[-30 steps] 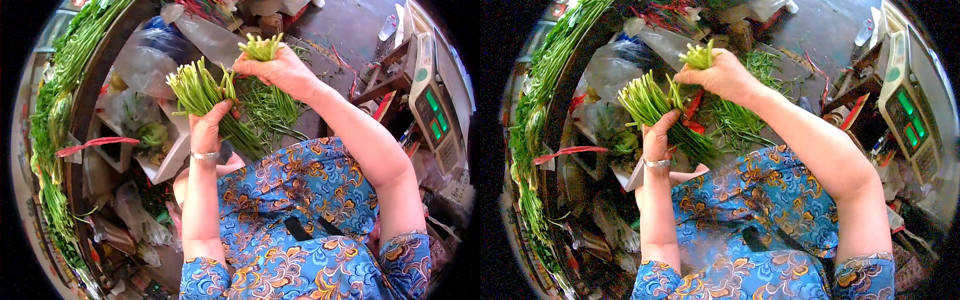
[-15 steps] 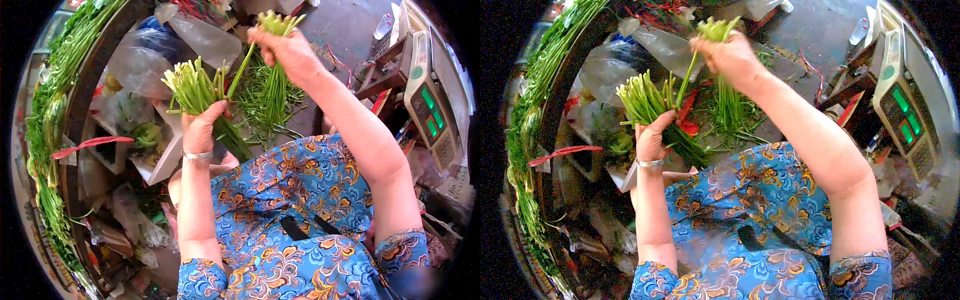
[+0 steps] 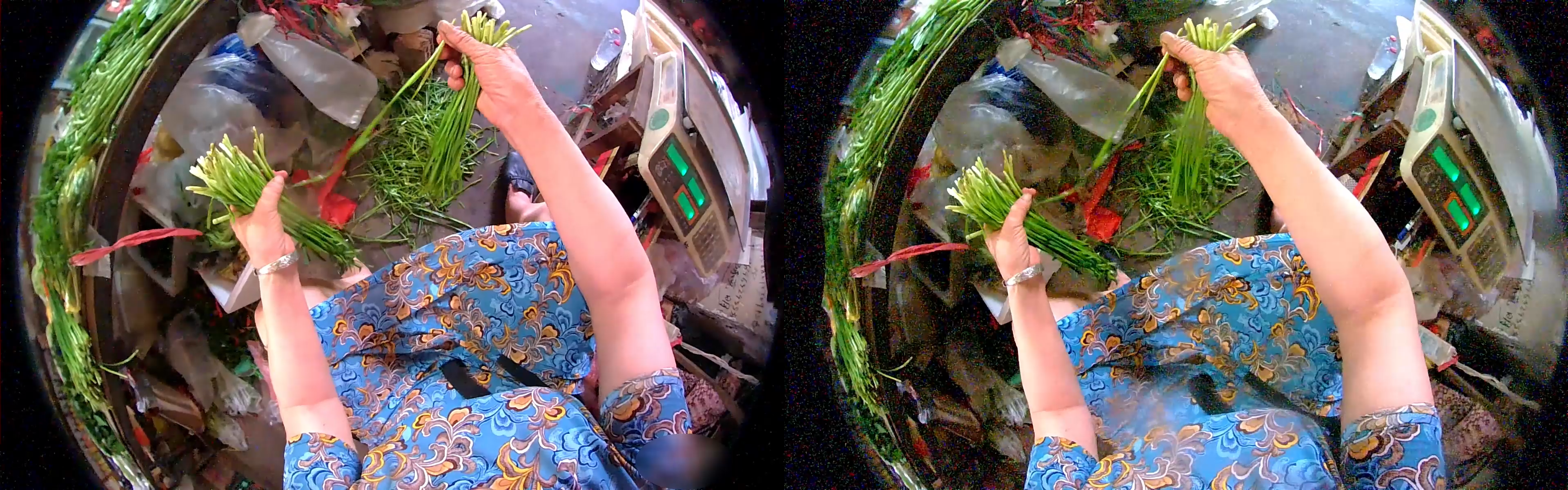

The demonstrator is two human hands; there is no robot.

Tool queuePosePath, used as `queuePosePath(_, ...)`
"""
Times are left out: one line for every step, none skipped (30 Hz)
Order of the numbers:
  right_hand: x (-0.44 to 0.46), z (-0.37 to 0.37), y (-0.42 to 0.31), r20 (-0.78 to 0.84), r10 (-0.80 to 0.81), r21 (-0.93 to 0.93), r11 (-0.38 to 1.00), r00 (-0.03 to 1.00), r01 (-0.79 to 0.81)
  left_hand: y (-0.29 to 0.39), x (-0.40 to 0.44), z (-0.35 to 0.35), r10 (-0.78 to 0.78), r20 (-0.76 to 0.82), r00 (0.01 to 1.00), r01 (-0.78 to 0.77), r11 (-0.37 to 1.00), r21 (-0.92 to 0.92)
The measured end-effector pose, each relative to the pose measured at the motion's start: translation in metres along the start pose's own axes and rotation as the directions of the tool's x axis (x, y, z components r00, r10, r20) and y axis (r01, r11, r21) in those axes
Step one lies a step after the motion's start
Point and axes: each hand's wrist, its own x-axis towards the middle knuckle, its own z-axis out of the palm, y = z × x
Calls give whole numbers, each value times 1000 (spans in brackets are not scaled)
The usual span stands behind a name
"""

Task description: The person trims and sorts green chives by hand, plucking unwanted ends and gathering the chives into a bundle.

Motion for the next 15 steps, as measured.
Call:
queuePosePath(0, 1, 0, 19, 10, -32, 999, 1000, -9, 1, 1, 1, 16, -54, 998, -13, 998, 57)
queuePosePath(-1, 1, 1, 37, 20, -64, 998, 999, -18, 2, 1, 1, 16, -54, 998, -13, 998, 58)
queuePosePath(-3, 4, 3, 28, -15, -127, 992, 999, 18, 8, -2, 5, -7, -43, 999, 10, 997, 71)
queuePosePath(-7, 8, 5, 28, -15, -125, 992, 999, 18, 11, -4, 8, -29, -31, 999, 32, 996, 84)
queuePosePath(-12, 13, 8, 58, -13, -183, 983, 998, 23, 7, -4, 10, -78, -6, 997, 79, 996, 49)
queuePosePath(-16, 19, 11, 90, -7, -238, 971, 996, 28, 12, -10, 21, -89, 39, 995, 87, 995, 48)
queuePosePath(-18, 23, 19, 120, -20, -255, 966, 993, 50, 9, -14, 27, -109, 94, 990, 106, 994, 38)
queuePosePath(-21, 28, 27, 132, -7, -246, 968, 991, 39, 5, -16, 32, -130, 148, 980, 128, 991, 29)
queuePosePath(-24, 31, 36, 157, 15, -255, 966, 987, 26, 4, -20, 38, -148, 220, 964, 155, 988, -14)
queuePosePath(-28, 36, 41, 183, 37, -266, 964, 983, 14, 2, -24, 45, -162, 292, 943, 186, 981, -56)
queuePosePath(-34, 42, 45, 164, 71, -301, 953, 984, -18, 0, -26, 48, -185, 342, 921, 218, 974, -62)
queuePosePath(-36, 46, 51, 199, 55, -278, 961, 978, 2, 3, -30, 53, -183, 382, 906, 231, 969, -84)
queuePosePath(-39, 49, 54, 212, 54, -288, 958, 976, 9, 4, -33, 57, -208, 381, 901, 259, 962, -86)
queuePosePath(-42, 52, 56, 224, 52, -298, 954, 973, 18, 4, -34, 61, -233, 382, 894, 286, 954, -87)
queuePosePath(-43, 54, 59, 246, 44, -298, 954, 968, 33, 3, -35, 63, -251, 385, 888, 312, 944, -106)
